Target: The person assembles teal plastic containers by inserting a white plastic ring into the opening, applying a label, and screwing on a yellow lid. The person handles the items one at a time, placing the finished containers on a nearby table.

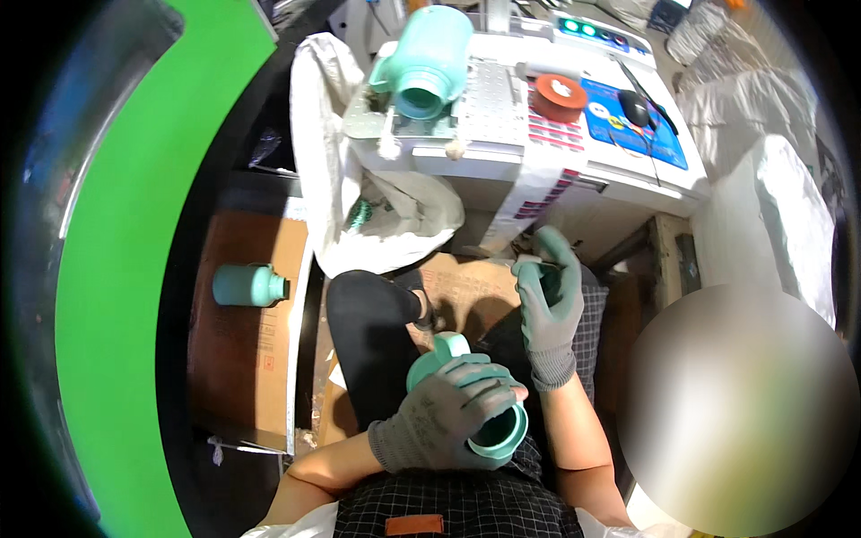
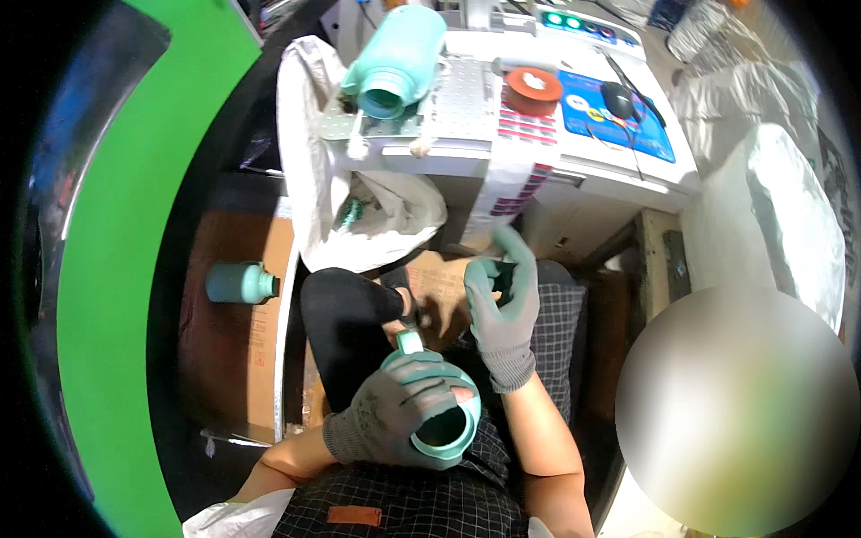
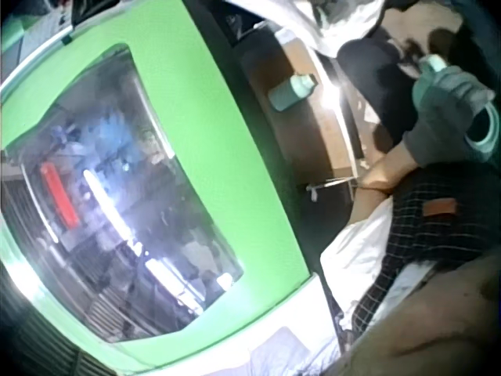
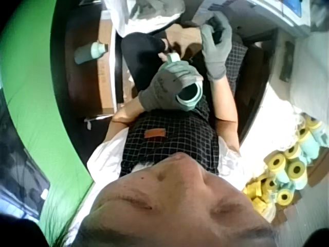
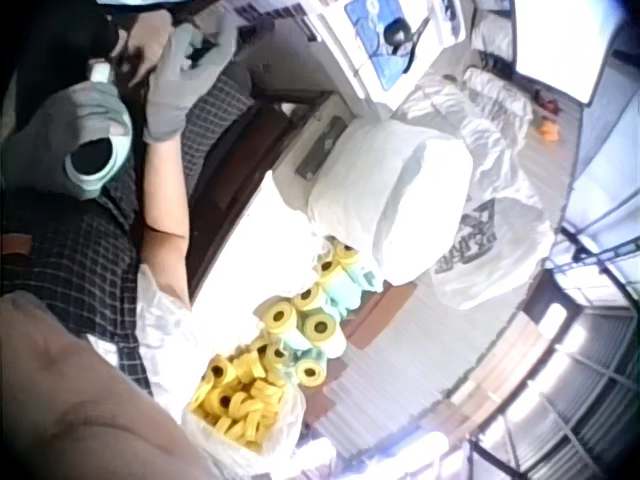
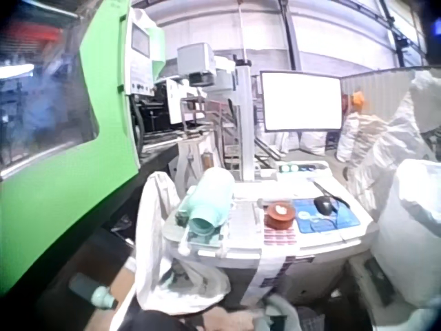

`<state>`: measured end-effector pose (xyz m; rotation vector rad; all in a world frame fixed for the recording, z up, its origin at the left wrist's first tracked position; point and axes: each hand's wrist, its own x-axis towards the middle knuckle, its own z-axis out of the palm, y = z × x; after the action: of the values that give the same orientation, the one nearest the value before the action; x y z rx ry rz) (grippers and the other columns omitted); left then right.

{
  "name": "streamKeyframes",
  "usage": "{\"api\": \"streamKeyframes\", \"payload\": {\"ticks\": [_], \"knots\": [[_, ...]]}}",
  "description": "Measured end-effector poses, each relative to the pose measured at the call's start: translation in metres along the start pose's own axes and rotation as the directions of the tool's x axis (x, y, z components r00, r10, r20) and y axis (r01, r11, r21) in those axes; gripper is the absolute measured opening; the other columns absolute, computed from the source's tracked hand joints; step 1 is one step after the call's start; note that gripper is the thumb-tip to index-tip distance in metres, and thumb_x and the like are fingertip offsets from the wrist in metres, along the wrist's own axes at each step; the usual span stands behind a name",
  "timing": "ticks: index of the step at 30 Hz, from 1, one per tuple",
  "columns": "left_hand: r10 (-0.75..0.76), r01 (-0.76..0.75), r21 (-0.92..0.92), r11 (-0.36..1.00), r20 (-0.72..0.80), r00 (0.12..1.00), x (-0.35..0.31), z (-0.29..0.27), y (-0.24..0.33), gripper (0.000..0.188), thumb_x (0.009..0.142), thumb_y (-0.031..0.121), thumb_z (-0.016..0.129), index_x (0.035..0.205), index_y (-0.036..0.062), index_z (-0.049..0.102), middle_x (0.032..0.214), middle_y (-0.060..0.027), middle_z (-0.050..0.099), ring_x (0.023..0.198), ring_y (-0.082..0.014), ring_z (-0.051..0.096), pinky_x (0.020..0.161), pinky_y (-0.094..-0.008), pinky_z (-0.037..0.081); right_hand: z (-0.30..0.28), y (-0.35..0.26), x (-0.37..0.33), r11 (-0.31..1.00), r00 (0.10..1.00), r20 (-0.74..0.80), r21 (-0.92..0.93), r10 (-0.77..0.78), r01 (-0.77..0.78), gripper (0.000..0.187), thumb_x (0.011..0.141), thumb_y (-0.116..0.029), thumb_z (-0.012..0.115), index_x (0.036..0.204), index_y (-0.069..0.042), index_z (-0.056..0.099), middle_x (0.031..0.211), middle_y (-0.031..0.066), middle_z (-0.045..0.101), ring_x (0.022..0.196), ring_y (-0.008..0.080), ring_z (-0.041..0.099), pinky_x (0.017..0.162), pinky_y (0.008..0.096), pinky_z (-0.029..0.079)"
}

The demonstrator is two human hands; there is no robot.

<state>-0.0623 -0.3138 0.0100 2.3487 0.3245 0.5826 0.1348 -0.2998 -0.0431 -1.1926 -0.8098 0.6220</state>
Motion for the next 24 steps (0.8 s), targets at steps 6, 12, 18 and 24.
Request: {"api": "streamKeyframes", "payload": {"ticks": [6, 12, 18, 24], "knots": [[-0.008, 0.008, 0.018, 1.000, 0.034, 0.999, 0.024, -0.014, -0.013, 0.076, 0.068, 0.038, 0.096, 0.128, 0.0050, 0.063, 0.124, -0.0177, 0.070, 0.111, -0.0372, 0.070, 0.095, -0.0480, 0.057, -0.106, 0.000, -0.075, 0.931, 0.992, -0.118, -0.364, -0.043, -0.003, 0.008, 0.094, -0.003, 0.070, 0.096, 0.004, 0.072, 0.105, 0.0158, 0.073, 0.089, 0.0212, 0.069, 0.078, 0.0318, 0.055], [0.076, -0.073, -0.032, 0.997, 0.131, 0.988, 0.058, 0.029, -0.030, 0.058, 0.081, 0.017, 0.088, 0.127, -0.0009, 0.058, 0.109, -0.0152, 0.071, 0.096, -0.0313, 0.072, 0.083, -0.0413, 0.058, -0.246, -0.003, -0.131, 0.787, 0.741, -0.582, -0.605, -0.335, -0.119, 0.012, 0.094, -0.008, 0.074, 0.103, 0.000, 0.071, 0.105, 0.0124, 0.072, 0.092, 0.0201, 0.069, 0.082, 0.0322, 0.055], [0.179, -0.180, -0.011, 0.984, 0.163, 0.970, 0.072, 0.060, -0.009, 0.080, 0.060, 0.023, 0.098, 0.128, 0.0046, 0.060, 0.113, -0.0117, 0.072, 0.100, -0.0320, 0.071, 0.088, -0.0457, 0.055, -0.383, -0.037, -0.140, 0.315, 0.585, -0.646, -0.757, -0.490, -0.572, 0.022, 0.096, -0.018, 0.073, 0.113, -0.005, 0.073, 0.119, 0.0155, 0.068, 0.097, 0.0301, 0.069, 0.083, 0.0388, 0.056], [0.199, -0.208, 0.053, 0.977, 0.141, 0.970, 0.071, 0.059, 0.003, 0.075, 0.065, 0.028, 0.096, 0.126, 0.0034, 0.060, 0.108, -0.0119, 0.069, 0.098, -0.0341, 0.070, 0.084, -0.0467, 0.056, -0.414, -0.023, -0.132, 0.158, 0.669, -0.485, -0.858, -0.563, -0.490, 0.014, 0.085, -0.016, 0.080, 0.098, -0.010, 0.078, 0.107, 0.0126, 0.070, 0.097, 0.0341, 0.068, 0.086, 0.0447, 0.054]]}}
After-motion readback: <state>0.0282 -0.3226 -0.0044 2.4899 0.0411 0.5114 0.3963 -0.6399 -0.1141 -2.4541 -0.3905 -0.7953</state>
